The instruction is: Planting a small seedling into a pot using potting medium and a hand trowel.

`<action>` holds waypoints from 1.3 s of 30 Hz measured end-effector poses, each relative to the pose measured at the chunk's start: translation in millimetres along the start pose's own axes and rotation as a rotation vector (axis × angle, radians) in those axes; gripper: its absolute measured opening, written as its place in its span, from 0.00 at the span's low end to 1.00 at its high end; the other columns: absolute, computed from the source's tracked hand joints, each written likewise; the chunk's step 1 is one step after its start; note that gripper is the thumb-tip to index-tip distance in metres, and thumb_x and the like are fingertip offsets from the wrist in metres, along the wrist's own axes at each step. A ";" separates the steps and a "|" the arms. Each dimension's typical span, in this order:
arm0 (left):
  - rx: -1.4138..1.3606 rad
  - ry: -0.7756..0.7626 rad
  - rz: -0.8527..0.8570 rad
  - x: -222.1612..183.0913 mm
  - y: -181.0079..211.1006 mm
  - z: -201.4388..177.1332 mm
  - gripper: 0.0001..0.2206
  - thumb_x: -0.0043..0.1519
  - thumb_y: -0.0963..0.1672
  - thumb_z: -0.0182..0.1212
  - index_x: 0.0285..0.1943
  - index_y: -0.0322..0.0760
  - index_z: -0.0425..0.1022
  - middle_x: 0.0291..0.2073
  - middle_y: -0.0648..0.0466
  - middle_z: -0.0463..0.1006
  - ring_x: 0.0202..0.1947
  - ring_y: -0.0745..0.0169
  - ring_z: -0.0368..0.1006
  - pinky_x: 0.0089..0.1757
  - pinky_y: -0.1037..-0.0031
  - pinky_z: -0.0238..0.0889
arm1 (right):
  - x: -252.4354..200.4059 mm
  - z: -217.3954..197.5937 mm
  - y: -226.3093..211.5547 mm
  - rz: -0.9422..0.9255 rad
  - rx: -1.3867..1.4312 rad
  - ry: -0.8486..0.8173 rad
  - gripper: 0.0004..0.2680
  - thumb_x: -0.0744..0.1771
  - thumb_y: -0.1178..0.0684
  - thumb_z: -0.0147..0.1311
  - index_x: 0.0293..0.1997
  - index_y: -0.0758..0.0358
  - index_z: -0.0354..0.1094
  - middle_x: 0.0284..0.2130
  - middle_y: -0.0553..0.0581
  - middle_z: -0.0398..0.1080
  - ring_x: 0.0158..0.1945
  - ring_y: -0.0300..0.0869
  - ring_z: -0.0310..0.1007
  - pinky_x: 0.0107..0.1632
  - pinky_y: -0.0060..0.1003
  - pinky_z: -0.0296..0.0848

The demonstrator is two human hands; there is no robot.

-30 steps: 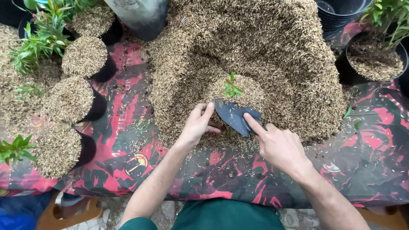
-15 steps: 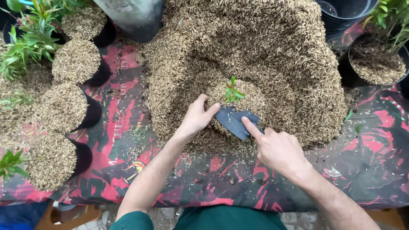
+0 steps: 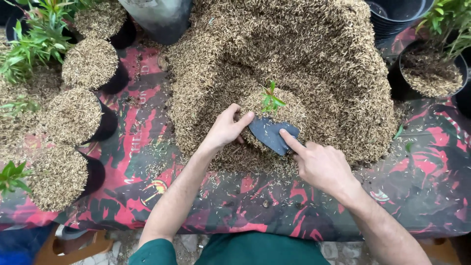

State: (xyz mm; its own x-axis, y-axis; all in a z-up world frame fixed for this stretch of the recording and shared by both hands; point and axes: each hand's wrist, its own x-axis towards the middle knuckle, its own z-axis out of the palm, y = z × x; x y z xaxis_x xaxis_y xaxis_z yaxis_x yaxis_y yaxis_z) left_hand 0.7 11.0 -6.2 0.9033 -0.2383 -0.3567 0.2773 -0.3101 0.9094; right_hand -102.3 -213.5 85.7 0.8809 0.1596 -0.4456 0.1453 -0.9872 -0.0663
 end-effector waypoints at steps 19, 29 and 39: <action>-0.609 0.165 -0.117 -51.9 -0.9 42.1 0.16 0.70 0.45 0.51 0.52 0.21 0.60 0.36 0.51 0.57 0.35 0.51 0.71 0.33 0.47 0.79 | -31.3 34.5 5.3 0.034 -0.032 0.085 0.25 0.68 0.48 0.40 0.77 0.27 0.39 0.34 0.57 0.72 0.35 0.58 0.81 0.40 0.57 0.82; -0.326 0.071 -0.017 -25.3 -3.2 13.4 0.27 0.63 0.48 0.65 0.58 0.18 0.63 0.36 0.42 0.66 0.27 0.52 0.74 0.20 0.59 0.79 | -13.6 14.8 -3.9 0.019 -0.097 0.040 0.24 0.69 0.48 0.37 0.78 0.30 0.39 0.33 0.59 0.74 0.36 0.59 0.82 0.40 0.57 0.81; -0.102 0.075 0.054 5.7 -30.4 15.2 0.18 0.61 0.45 0.66 0.50 0.23 0.70 0.37 0.41 0.67 0.10 0.52 0.74 0.14 0.73 0.69 | -0.6 7.1 1.1 -0.033 -0.132 -0.056 0.26 0.69 0.50 0.37 0.79 0.38 0.35 0.33 0.62 0.75 0.34 0.56 0.83 0.38 0.54 0.82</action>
State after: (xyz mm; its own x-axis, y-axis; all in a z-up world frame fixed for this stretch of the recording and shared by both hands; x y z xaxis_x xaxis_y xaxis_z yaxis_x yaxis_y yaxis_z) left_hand -7.6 5.0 -39.1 0.9387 -0.1812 -0.2933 0.2563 -0.2024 0.9452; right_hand -105.8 -214.7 79.6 0.8487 0.1876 -0.4945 0.2350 -0.9714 0.0346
